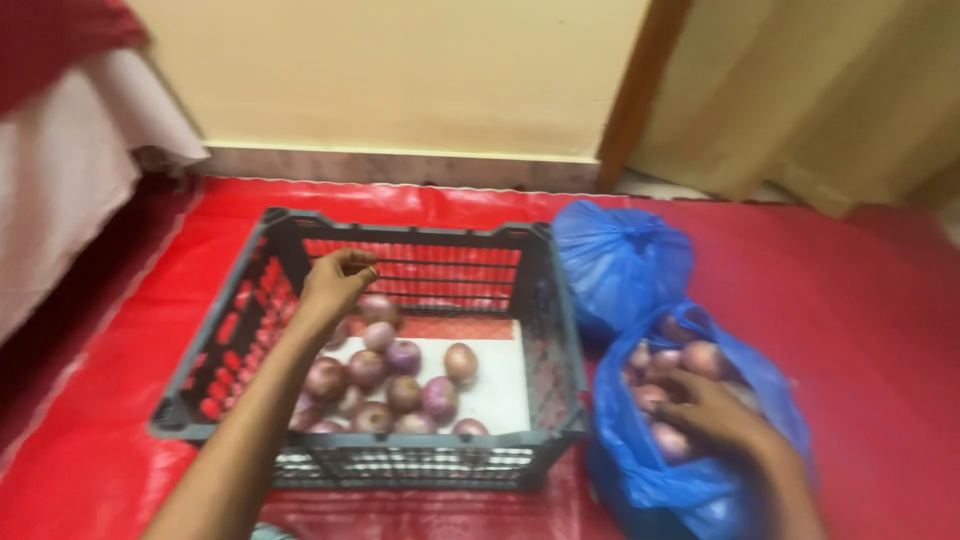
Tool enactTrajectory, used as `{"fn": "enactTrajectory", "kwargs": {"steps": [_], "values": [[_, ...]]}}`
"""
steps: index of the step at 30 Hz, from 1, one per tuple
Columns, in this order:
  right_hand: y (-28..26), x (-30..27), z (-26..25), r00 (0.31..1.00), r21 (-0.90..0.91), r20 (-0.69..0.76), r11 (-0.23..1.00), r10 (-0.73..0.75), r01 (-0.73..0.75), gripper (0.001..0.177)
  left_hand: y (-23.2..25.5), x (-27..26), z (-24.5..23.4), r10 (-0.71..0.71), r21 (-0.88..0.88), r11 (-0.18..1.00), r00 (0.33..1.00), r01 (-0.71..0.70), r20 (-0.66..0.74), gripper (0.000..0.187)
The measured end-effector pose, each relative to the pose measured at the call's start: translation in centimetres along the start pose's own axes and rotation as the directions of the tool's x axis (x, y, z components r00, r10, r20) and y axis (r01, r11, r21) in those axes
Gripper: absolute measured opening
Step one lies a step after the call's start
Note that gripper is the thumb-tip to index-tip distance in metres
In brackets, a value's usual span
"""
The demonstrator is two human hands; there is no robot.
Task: Sorting onions from blue plastic bags into a gray plastic crate while sitting on a mat on the floor.
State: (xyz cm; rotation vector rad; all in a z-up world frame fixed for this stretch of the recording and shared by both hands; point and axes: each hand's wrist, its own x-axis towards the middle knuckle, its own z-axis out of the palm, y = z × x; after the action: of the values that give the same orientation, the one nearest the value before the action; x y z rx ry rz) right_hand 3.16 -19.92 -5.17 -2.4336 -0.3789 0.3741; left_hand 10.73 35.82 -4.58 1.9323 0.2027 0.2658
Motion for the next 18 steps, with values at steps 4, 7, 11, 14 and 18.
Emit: {"fn": "enactTrajectory", "kwargs": {"steps": [4,7,11,14,18], "values": [[-0.7,-0.4,-0.3,0.994,-0.085,-0.012,0.990,0.109,-0.109,0.059,11.0,-7.0,3.9,0.208,-0.162,0.969,0.971,-0.188,0.121,0.027],[-3.5,-1.1,-0.5,0.978,-0.153,-0.056,0.966,0.201,-0.207,0.058,16.4,-11.5,7.2,0.182,-0.228,0.965,0.960,-0.133,0.213,0.028],[-3.5,-0.8,-0.2,0.984,-0.087,-0.012,0.981,0.175,-0.176,0.056,18.4,-15.6,12.4,0.357,-0.475,0.858,0.890,-0.193,0.283,0.027],[-3.2,-0.1,0.1,0.990,-0.092,-0.004,0.986,0.138,-0.137,0.057,20.2,-19.2,15.3,0.395,-0.449,0.855,0.888,-0.261,0.235,0.027],[-2.8,0.7,0.2,0.957,-0.027,0.025,0.957,0.290,-0.289,0.048,22.2,-23.8,19.0,0.292,-0.416,0.896,0.914,-0.157,0.283,0.035]]}}
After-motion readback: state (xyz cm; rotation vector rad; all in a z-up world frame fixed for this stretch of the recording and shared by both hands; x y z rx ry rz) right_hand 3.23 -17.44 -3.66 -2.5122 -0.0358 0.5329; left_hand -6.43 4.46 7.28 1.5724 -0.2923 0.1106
